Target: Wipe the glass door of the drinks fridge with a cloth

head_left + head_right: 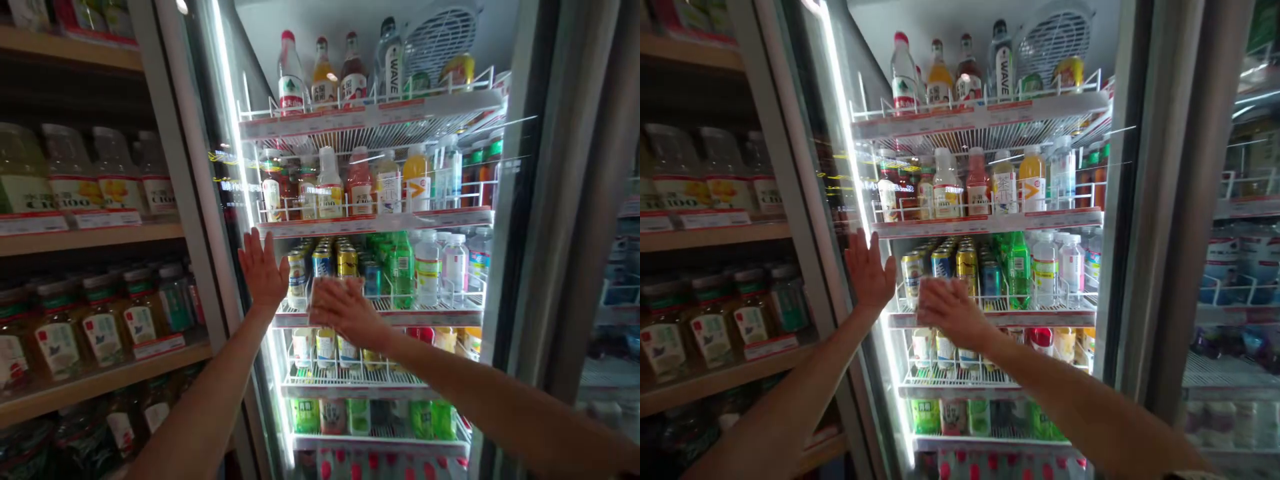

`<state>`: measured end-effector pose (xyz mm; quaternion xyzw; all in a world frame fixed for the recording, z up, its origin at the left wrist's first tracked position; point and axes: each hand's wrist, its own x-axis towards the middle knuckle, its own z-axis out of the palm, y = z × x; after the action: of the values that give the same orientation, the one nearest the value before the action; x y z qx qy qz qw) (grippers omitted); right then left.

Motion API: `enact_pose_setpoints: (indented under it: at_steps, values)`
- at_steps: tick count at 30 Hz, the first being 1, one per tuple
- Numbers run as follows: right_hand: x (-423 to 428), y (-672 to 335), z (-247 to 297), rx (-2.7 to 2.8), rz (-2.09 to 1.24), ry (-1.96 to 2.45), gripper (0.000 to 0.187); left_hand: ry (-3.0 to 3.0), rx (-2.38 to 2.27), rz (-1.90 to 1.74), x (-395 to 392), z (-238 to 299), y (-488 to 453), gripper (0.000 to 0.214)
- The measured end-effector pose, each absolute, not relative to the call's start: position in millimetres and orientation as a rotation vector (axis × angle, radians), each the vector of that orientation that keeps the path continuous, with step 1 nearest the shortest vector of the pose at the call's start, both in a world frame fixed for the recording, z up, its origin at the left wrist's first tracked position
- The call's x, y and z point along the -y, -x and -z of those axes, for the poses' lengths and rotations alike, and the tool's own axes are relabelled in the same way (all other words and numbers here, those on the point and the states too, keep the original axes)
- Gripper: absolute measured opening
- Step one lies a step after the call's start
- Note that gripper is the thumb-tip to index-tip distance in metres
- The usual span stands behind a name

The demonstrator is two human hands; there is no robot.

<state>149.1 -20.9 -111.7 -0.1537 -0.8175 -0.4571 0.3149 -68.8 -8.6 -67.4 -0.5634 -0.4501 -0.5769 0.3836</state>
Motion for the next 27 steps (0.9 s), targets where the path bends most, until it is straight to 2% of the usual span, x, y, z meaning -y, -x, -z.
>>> enact_pose_setpoints:
  at_steps: [3, 9, 14, 21, 27]
  values:
    - [19, -146, 126, 2.328, 1.253, 0.193, 0.032, 1.43, 1.161, 1.452, 10, 67, 68, 0.059]
    - [19, -143, 87, 1.976, 1.216, 0.548, 0.033, 1.41, 1.15, 1.435, 10, 67, 69, 0.059]
    - [21, -168, 105, 2.155, 1.37, 0.332, 0.03, 1.382, 1.178, 1.485, 7, 73, 59, 0.058]
    - [18, -191, 67, 1.859, 1.262, 0.64, 0.037, 1.313, 1.131, 1.536, 0, 81, 51, 0.059]
    - [17, -215, 79, 2.01, 1.35, 0.483, 0.037, 1.294, 1.129, 1.528, 1, 80, 52, 0.058]
